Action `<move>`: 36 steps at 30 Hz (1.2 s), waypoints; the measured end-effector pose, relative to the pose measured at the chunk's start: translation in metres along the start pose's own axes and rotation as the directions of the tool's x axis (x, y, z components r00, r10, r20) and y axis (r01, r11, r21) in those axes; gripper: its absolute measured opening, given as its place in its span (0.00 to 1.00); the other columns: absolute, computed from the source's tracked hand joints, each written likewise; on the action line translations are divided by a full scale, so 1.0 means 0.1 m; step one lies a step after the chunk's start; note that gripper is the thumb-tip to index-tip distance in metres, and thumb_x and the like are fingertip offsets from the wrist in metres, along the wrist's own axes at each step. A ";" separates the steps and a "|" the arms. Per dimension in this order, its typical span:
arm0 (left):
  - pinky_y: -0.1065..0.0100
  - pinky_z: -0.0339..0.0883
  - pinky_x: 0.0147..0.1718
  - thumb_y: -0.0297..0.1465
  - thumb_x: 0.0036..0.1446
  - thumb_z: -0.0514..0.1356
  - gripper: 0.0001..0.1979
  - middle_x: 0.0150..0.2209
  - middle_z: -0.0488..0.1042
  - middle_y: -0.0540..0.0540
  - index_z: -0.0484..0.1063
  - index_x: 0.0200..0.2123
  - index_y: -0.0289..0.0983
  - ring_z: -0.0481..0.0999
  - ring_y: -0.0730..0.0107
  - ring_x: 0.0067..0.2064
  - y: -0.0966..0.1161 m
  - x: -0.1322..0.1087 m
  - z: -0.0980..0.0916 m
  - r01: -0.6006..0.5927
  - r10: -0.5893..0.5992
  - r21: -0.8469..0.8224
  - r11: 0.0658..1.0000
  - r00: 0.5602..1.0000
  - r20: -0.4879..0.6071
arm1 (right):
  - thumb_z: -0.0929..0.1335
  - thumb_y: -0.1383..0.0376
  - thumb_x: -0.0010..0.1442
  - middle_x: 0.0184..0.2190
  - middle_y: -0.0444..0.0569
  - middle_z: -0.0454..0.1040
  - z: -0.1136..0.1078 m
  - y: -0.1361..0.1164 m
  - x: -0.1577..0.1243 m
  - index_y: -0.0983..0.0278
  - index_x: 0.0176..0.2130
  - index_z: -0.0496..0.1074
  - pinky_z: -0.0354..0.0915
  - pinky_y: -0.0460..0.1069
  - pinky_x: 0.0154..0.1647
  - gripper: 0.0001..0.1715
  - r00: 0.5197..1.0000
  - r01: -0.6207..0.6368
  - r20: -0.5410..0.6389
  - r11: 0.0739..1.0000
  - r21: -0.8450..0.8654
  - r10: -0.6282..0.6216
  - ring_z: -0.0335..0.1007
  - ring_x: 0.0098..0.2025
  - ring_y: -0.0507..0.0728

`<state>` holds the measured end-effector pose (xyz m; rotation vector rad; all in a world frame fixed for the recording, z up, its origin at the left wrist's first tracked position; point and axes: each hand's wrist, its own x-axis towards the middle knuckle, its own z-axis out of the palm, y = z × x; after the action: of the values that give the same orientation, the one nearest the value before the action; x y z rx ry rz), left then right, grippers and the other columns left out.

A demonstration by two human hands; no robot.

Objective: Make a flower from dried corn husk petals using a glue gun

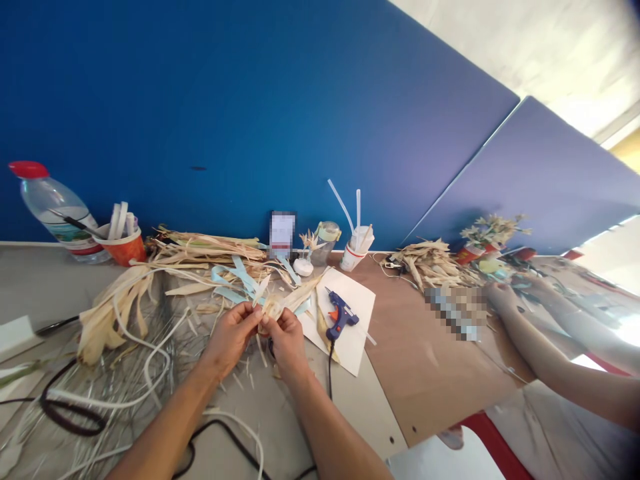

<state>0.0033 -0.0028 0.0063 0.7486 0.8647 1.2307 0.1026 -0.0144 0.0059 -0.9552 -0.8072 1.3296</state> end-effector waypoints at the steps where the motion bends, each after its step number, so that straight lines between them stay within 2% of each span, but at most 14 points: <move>1: 0.73 0.63 0.29 0.35 0.41 0.68 0.12 0.24 0.71 0.52 0.71 0.26 0.34 0.68 0.75 0.27 -0.01 0.01 -0.01 -0.003 0.003 0.019 1.000 1.000 -0.004 | 0.70 0.62 0.44 0.18 0.39 0.65 0.00 0.00 0.00 0.64 0.26 0.68 0.57 0.44 0.25 0.09 1.000 0.003 0.008 1.000 -0.005 -0.003 0.57 0.22 0.49; 9: 0.70 0.62 0.26 0.41 0.42 0.66 0.15 0.23 0.70 0.52 0.71 0.27 0.35 0.67 0.72 0.25 -0.06 0.08 -0.11 -0.034 0.042 0.185 0.982 0.998 -0.039 | 0.69 0.61 0.47 0.19 0.40 0.66 -0.06 0.02 0.00 0.64 0.25 0.66 0.59 0.45 0.28 0.09 0.998 0.017 0.066 0.998 -0.060 -0.013 0.58 0.22 0.49; 12: 0.71 0.58 0.23 0.42 0.44 0.64 0.15 0.21 0.67 0.53 0.70 0.27 0.36 0.64 0.73 0.22 -0.05 0.12 -0.17 -0.084 0.123 0.290 0.953 0.985 -0.120 | 0.67 0.60 0.49 0.23 0.40 0.67 -0.16 -0.02 0.03 0.64 0.29 0.67 0.60 0.45 0.29 0.09 0.999 0.046 -0.020 0.984 -0.174 -0.050 0.60 0.23 0.49; 15: 0.71 0.53 0.21 0.42 0.47 0.61 0.14 0.19 0.64 0.55 0.68 0.25 0.37 0.59 0.74 0.21 -0.03 0.14 -0.23 -0.141 0.226 0.394 0.908 0.957 -0.180 | 0.65 0.61 0.52 0.25 0.42 0.67 -0.26 -0.13 0.04 0.64 0.32 0.68 0.60 0.45 0.29 0.08 0.990 0.082 -0.075 0.917 -0.391 -0.120 0.61 0.25 0.50; 17: 0.71 0.52 0.22 0.42 0.48 0.60 0.13 0.19 0.63 0.55 0.67 0.25 0.37 0.58 0.74 0.21 -0.01 0.15 -0.26 -0.163 0.274 0.444 0.881 0.941 -0.197 | 0.64 0.63 0.53 0.26 0.44 0.69 -0.30 -0.23 0.02 0.65 0.34 0.69 0.60 0.46 0.30 0.09 0.991 0.089 -0.024 0.791 -0.606 -0.130 0.62 0.26 0.51; 20: 0.71 0.51 0.21 0.42 0.48 0.59 0.13 0.19 0.62 0.56 0.67 0.25 0.38 0.58 0.75 0.20 0.00 0.14 -0.26 -0.172 0.293 0.453 0.875 0.932 -0.213 | 0.66 0.66 0.52 0.34 0.50 0.72 -0.35 -0.36 -0.06 0.64 0.39 0.72 0.61 0.49 0.37 0.12 0.988 0.152 0.124 0.456 -0.877 -0.090 0.66 0.33 0.55; 23: 0.72 0.50 0.20 0.43 0.47 0.59 0.14 0.18 0.61 0.56 0.66 0.26 0.38 0.57 0.75 0.20 0.00 0.15 -0.27 -0.176 0.281 0.391 0.903 0.932 -0.229 | 0.68 0.64 0.50 0.43 0.54 0.72 -0.38 -0.43 -0.11 0.63 0.45 0.71 0.59 0.52 0.45 0.20 0.965 0.263 0.264 0.098 -0.960 -0.006 0.65 0.45 0.61; 25: 0.72 0.50 0.20 0.43 0.46 0.60 0.14 0.18 0.60 0.57 0.65 0.25 0.38 0.56 0.76 0.19 -0.01 0.17 -0.29 -0.177 0.268 0.344 0.922 0.933 -0.240 | 0.68 0.62 0.51 0.46 0.55 0.71 -0.40 -0.43 -0.11 0.63 0.50 0.68 0.57 0.54 0.48 0.26 0.940 0.338 0.333 -0.065 -0.939 0.076 0.62 0.49 0.63; 27: 0.72 0.49 0.19 0.43 0.45 0.61 0.15 0.17 0.59 0.57 0.65 0.24 0.38 0.55 0.76 0.19 -0.02 0.18 -0.31 -0.174 0.255 0.307 0.936 0.934 -0.248 | 0.67 0.62 0.51 0.46 0.54 0.71 -0.40 -0.42 -0.09 0.62 0.53 0.65 0.56 0.55 0.48 0.28 0.908 0.411 0.387 -0.160 -0.898 0.160 0.61 0.49 0.63; 30: 0.72 0.50 0.19 0.44 0.43 0.63 0.16 0.17 0.60 0.57 0.66 0.24 0.37 0.56 0.76 0.19 -0.01 0.18 -0.32 -0.175 0.244 0.263 0.949 0.935 -0.259 | 0.66 0.64 0.50 0.44 0.53 0.72 -0.37 -0.40 -0.05 0.62 0.53 0.65 0.55 0.55 0.47 0.28 0.867 0.488 0.433 -0.251 -0.836 0.246 0.61 0.48 0.63; 36: 0.72 0.51 0.19 0.43 0.42 0.64 0.15 0.17 0.61 0.56 0.66 0.23 0.38 0.57 0.76 0.19 0.03 0.15 -0.29 -0.202 0.266 0.239 0.950 0.924 -0.277 | 0.66 0.63 0.50 0.42 0.58 0.72 -0.30 -0.35 0.00 0.66 0.48 0.66 0.55 0.56 0.44 0.24 0.868 0.495 0.431 -0.366 -0.788 0.246 0.61 0.47 0.65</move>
<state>-0.0217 0.0135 -0.0070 0.8598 1.1979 1.5131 0.1442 -0.0176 0.0250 -1.7354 -2.6959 0.1001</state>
